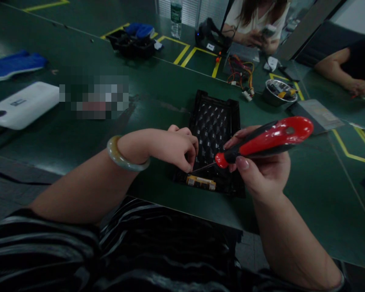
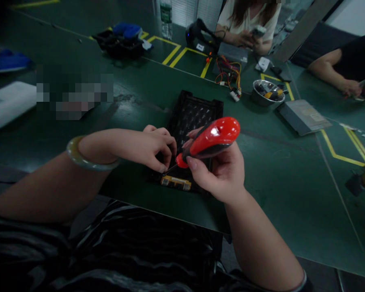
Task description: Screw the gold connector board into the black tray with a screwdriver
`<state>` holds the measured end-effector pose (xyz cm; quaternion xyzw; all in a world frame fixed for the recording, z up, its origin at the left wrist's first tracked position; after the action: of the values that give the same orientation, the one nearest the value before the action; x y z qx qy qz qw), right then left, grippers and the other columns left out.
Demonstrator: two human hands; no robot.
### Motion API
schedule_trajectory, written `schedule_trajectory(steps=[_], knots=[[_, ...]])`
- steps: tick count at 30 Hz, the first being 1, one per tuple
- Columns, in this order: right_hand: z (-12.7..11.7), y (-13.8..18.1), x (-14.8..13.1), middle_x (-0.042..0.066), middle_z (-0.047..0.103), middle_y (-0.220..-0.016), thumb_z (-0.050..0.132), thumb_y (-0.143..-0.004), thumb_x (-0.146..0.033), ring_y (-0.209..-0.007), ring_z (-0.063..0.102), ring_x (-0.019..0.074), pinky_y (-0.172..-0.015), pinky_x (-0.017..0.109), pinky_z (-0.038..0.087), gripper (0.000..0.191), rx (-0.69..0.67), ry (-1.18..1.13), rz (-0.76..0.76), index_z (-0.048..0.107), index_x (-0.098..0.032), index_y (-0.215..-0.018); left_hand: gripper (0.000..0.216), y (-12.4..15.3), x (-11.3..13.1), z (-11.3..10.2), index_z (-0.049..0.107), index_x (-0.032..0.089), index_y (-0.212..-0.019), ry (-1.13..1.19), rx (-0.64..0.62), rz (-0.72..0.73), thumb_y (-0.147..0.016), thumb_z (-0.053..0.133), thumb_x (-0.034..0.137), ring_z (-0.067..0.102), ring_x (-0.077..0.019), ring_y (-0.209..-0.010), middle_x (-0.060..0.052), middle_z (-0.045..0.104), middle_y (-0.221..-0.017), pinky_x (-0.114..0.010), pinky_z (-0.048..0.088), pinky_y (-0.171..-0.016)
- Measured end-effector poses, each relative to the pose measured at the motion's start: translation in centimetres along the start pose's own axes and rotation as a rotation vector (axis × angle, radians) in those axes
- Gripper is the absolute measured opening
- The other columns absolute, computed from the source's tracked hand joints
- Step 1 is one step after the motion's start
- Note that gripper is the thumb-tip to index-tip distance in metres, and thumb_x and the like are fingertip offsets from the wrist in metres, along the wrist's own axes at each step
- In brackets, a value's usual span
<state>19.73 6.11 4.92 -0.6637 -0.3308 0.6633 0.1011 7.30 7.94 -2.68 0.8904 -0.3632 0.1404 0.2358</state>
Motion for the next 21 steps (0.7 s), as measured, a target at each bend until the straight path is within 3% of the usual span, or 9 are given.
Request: schedule_trajectory(steps=[4, 9, 16, 21], knots=[[-0.3, -0.2, -0.3, 0.002, 0.071, -0.093, 0.085, -0.071, -0.024, -0.079, 0.068, 0.0183, -0.071, 0.035, 0.059, 0.03, 0.004, 0.039, -0.068, 0.072, -0.024, -0.097, 0.017, 0.1, 0.0, 0.0, 0.081, 0.03, -0.084, -0.016, 0.002, 0.011, -0.08, 0.068, 0.041, 0.044, -0.0268, -0.119, -0.001, 0.064, -0.121, -0.038, 0.027, -0.1], [-0.5, -0.5, 0.0, 0.0, 0.068, -0.082, 0.091, -0.062, -0.043, -0.071, 0.064, 0.0162, -0.062, 0.031, 0.056, 0.034, 0.019, 0.056, -0.06, 0.07, -0.024, -0.08, 0.017, 0.1, -0.1, 0.0, 0.08, 0.032, -0.082, -0.031, 0.008, 0.013, -0.08, 0.067, 0.042, 0.045, -0.0267, -0.117, 0.0, 0.064, -0.119, -0.039, 0.027, -0.101], [-0.7, -0.7, -0.2, 0.0, 0.068, -0.076, 0.087, -0.065, -0.053, -0.067, 0.063, 0.0157, -0.061, 0.03, 0.057, 0.036, 0.022, 0.147, -0.057, 0.069, -0.023, -0.078, 0.015, 0.0, -0.1, -0.1, 0.081, 0.03, -0.078, -0.013, 0.036, 0.029, -0.078, 0.069, 0.039, 0.045, -0.0287, -0.116, -0.003, 0.066, -0.116, -0.04, 0.027, -0.098], [-1.2, -0.5, -0.7, 0.0, 0.068, -0.08, 0.084, -0.072, -0.05, -0.068, 0.063, 0.0149, -0.061, 0.03, 0.055, 0.031, 0.087, 0.175, -0.137, 0.07, -0.024, -0.084, 0.018, -0.1, -0.1, 0.1, 0.081, 0.029, -0.081, -0.018, 0.03, 0.045, -0.079, 0.068, 0.042, 0.044, -0.0295, -0.117, -0.004, 0.066, -0.118, -0.04, 0.028, -0.098]])
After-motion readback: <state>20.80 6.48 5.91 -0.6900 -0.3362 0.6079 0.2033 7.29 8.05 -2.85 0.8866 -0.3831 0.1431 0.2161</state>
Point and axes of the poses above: each hand's wrist, its own y-axis away from the middle knuckle, its own z-axis out of the palm, x = y × z, the point moved 10 cm from there along -y, towards the middle knuckle
